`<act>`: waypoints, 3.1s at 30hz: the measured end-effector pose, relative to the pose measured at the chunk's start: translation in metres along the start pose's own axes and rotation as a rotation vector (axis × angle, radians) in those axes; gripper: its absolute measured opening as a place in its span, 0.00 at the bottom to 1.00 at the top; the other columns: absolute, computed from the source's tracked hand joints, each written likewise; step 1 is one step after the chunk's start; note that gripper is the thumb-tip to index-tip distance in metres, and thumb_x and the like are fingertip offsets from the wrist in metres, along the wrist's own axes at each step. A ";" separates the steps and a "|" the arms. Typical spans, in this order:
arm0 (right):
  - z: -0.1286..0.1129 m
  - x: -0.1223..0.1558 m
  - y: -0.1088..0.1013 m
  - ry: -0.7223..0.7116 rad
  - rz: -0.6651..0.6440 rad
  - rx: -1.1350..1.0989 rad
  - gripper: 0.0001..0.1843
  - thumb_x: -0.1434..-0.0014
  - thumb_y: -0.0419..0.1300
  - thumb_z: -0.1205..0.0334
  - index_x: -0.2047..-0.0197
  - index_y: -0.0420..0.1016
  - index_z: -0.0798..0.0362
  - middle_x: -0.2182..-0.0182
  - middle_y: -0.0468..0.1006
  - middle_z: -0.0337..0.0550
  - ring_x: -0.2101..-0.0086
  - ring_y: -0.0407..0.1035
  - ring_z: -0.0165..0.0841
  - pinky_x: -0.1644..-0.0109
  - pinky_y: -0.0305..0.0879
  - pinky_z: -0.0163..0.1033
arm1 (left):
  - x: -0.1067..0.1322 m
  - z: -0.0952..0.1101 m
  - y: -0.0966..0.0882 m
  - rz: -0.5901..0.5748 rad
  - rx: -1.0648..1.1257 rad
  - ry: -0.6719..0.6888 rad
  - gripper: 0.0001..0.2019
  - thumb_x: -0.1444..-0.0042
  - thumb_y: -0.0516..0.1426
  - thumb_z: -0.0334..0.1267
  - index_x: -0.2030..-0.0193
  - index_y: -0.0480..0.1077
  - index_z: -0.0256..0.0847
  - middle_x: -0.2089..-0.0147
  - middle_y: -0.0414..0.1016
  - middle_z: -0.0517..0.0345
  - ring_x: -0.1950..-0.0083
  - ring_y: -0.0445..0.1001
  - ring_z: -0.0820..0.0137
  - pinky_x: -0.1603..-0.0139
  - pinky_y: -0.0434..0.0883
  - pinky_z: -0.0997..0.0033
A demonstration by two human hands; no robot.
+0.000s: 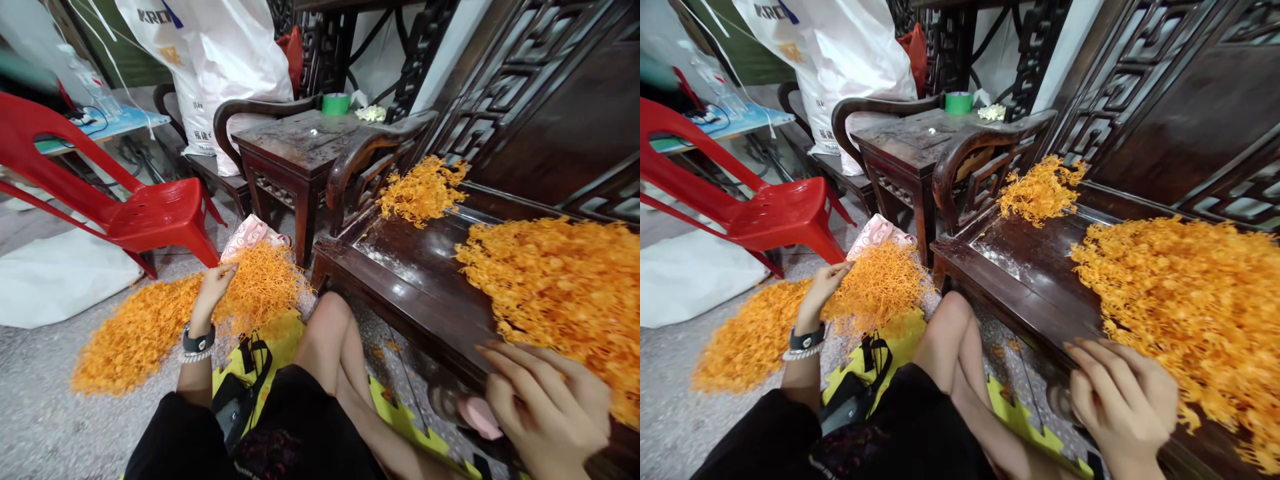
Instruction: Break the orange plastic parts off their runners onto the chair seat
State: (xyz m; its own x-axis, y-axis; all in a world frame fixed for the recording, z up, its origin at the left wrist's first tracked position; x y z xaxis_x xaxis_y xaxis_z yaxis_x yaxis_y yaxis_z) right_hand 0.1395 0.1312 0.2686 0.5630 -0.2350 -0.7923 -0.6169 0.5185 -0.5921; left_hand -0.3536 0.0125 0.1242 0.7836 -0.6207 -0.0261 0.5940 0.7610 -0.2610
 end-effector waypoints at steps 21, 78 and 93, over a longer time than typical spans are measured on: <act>-0.081 -0.025 0.119 0.577 -0.432 -1.388 0.31 0.42 0.54 0.41 0.41 0.59 0.48 0.42 0.63 0.50 0.42 0.58 0.41 0.37 0.53 0.49 | 0.113 0.133 0.181 -0.734 1.263 -0.219 0.19 0.35 0.46 0.43 0.71 0.69 0.36 0.81 0.44 0.67 0.81 0.46 0.79 0.78 0.58 0.80; 0.008 0.041 0.041 1.140 -0.114 -1.144 0.19 0.36 0.50 0.50 0.73 0.66 0.53 0.83 0.62 0.34 0.81 0.54 0.25 0.76 0.51 0.32 | 0.052 0.016 0.121 -0.106 -0.466 0.154 0.34 0.54 0.59 0.55 0.48 0.65 0.28 0.41 0.61 0.28 0.36 0.49 0.36 0.38 0.42 0.34; -0.033 0.047 0.048 0.721 -0.805 -0.660 0.10 0.37 0.51 0.60 0.65 0.68 0.56 0.77 0.68 0.36 0.78 0.58 0.26 0.72 0.51 0.33 | 0.237 0.155 0.291 -1.412 -0.121 0.562 0.15 0.38 0.49 0.44 0.47 0.57 0.42 0.72 0.69 0.65 0.72 0.67 0.74 0.72 0.63 0.76</act>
State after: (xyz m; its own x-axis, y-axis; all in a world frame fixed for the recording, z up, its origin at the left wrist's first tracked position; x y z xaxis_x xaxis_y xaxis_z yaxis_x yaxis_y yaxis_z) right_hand 0.1182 0.1182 0.1978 0.6071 -0.7932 0.0475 -0.5134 -0.4372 -0.7384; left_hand 0.0332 0.1158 0.1912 -0.5794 -0.8140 -0.0402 0.7340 -0.4997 -0.4600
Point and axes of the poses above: each hand's wrist, its own x-axis away from the middle knuckle, its own y-axis out of the palm, z = x × y, the point moved 9 cm from there along -x, towards the middle knuckle
